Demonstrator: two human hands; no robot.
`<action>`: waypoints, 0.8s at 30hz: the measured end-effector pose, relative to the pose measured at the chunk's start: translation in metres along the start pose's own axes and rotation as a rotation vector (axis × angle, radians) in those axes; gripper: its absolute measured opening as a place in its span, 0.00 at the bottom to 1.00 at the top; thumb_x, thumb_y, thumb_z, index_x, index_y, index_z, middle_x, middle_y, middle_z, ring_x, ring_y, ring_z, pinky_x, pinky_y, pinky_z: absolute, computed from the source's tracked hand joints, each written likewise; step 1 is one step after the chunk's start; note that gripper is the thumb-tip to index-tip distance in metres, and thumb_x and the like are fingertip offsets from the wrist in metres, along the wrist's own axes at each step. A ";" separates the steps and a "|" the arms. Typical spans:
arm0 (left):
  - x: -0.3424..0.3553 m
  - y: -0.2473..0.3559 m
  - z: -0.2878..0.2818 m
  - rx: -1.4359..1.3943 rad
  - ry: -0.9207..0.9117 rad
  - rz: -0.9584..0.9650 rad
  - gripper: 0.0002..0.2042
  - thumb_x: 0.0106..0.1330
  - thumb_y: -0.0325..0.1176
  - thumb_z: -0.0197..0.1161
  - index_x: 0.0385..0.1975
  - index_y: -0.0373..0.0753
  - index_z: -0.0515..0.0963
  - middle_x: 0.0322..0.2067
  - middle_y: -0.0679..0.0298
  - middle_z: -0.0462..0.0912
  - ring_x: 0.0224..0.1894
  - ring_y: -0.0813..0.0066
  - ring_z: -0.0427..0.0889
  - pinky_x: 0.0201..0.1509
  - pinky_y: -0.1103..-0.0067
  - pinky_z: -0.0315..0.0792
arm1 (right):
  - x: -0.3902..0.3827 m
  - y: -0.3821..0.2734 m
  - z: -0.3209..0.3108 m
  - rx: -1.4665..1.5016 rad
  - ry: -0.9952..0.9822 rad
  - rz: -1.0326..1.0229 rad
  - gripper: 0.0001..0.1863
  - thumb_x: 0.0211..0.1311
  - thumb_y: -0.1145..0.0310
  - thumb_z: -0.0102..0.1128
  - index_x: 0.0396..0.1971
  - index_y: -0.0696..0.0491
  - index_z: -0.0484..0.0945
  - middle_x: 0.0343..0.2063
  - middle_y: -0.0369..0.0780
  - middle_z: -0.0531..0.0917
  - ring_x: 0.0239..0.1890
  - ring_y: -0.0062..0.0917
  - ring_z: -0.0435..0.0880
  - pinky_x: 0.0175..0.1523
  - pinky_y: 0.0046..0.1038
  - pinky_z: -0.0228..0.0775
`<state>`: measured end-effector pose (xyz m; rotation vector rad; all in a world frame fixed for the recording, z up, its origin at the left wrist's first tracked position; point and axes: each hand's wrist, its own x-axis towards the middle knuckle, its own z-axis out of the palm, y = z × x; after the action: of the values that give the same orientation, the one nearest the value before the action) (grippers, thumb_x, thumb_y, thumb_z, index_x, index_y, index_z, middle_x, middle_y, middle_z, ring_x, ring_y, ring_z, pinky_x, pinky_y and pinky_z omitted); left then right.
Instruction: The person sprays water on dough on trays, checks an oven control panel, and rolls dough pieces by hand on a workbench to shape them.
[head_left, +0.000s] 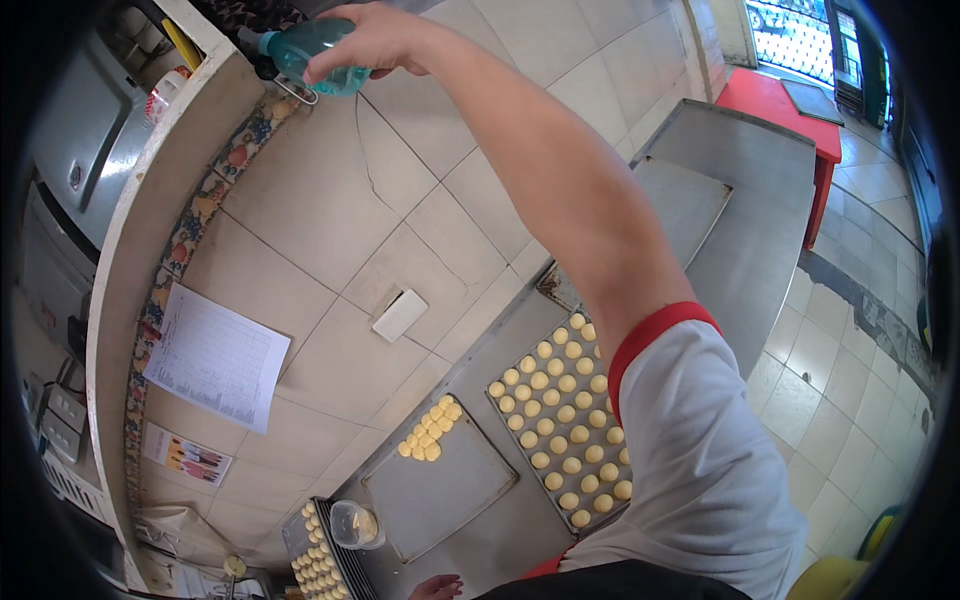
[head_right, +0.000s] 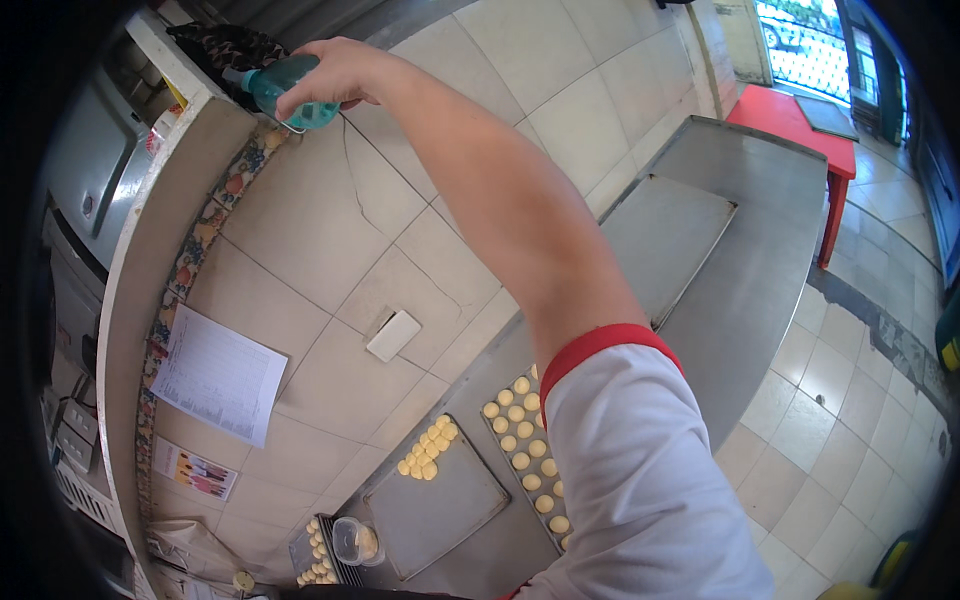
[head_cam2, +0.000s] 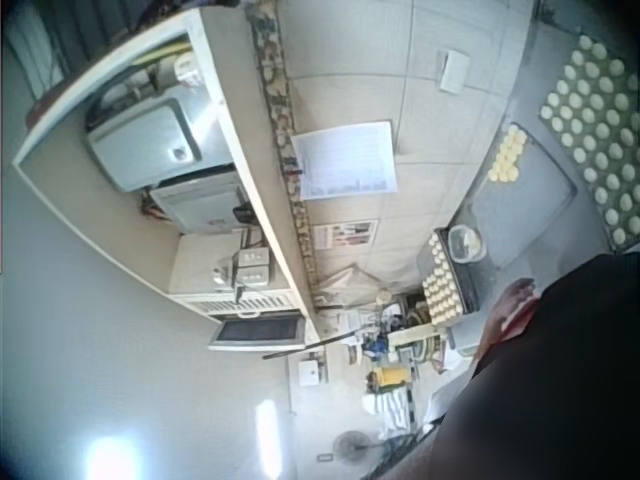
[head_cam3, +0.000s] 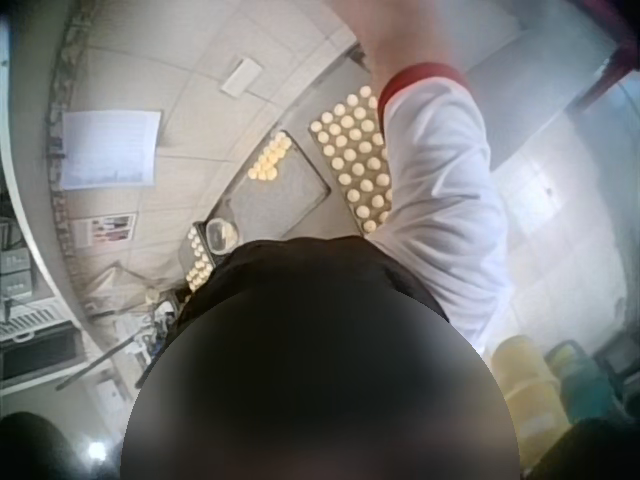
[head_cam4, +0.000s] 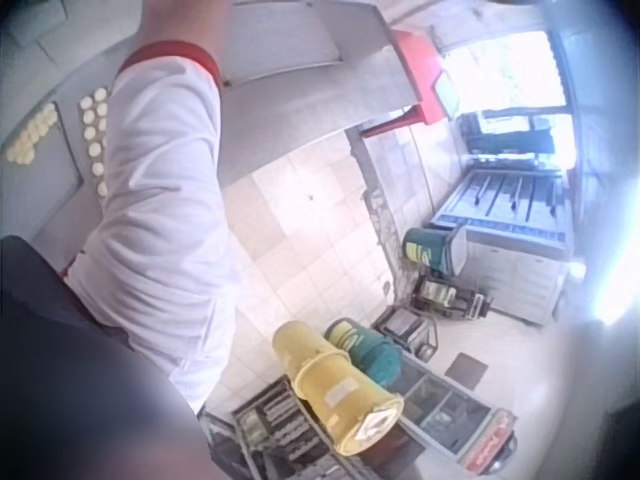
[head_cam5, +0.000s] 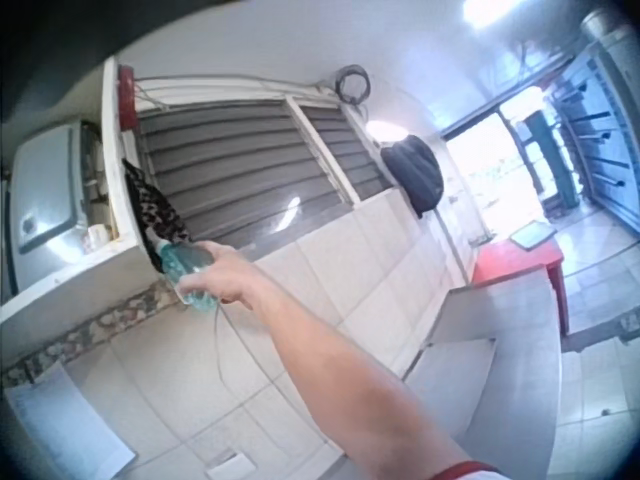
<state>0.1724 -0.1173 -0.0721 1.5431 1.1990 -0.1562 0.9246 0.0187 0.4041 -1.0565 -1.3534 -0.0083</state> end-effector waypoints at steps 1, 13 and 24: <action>-0.001 -0.007 0.002 -0.035 0.006 -0.011 0.27 0.74 0.43 0.62 0.68 0.33 0.72 0.58 0.54 0.82 0.62 0.62 0.78 0.68 0.66 0.70 | -0.001 0.002 0.000 -0.001 -0.006 -0.007 0.57 0.32 0.50 0.84 0.70 0.51 0.73 0.56 0.46 0.83 0.54 0.33 0.85 0.52 0.33 0.81; 0.035 0.033 0.012 -0.104 -0.013 0.082 0.17 0.74 0.34 0.64 0.58 0.33 0.77 0.53 0.57 0.83 0.54 0.68 0.82 0.60 0.69 0.77 | -0.048 0.002 0.022 0.067 0.056 -0.032 0.57 0.36 0.44 0.84 0.69 0.53 0.72 0.63 0.50 0.80 0.64 0.45 0.79 0.66 0.38 0.74; 0.115 0.222 0.208 -0.238 -0.347 0.584 0.08 0.72 0.24 0.65 0.47 0.32 0.80 0.36 0.62 0.86 0.33 0.75 0.87 0.41 0.81 0.81 | -0.639 -0.057 0.011 -0.368 -0.371 0.285 0.14 0.66 0.68 0.66 0.50 0.51 0.81 0.45 0.43 0.80 0.43 0.40 0.85 0.45 0.41 0.80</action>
<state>0.4906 -0.1848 -0.0779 1.5158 0.4490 0.1007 0.7001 -0.3595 -0.0635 -1.6160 -1.5545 0.1630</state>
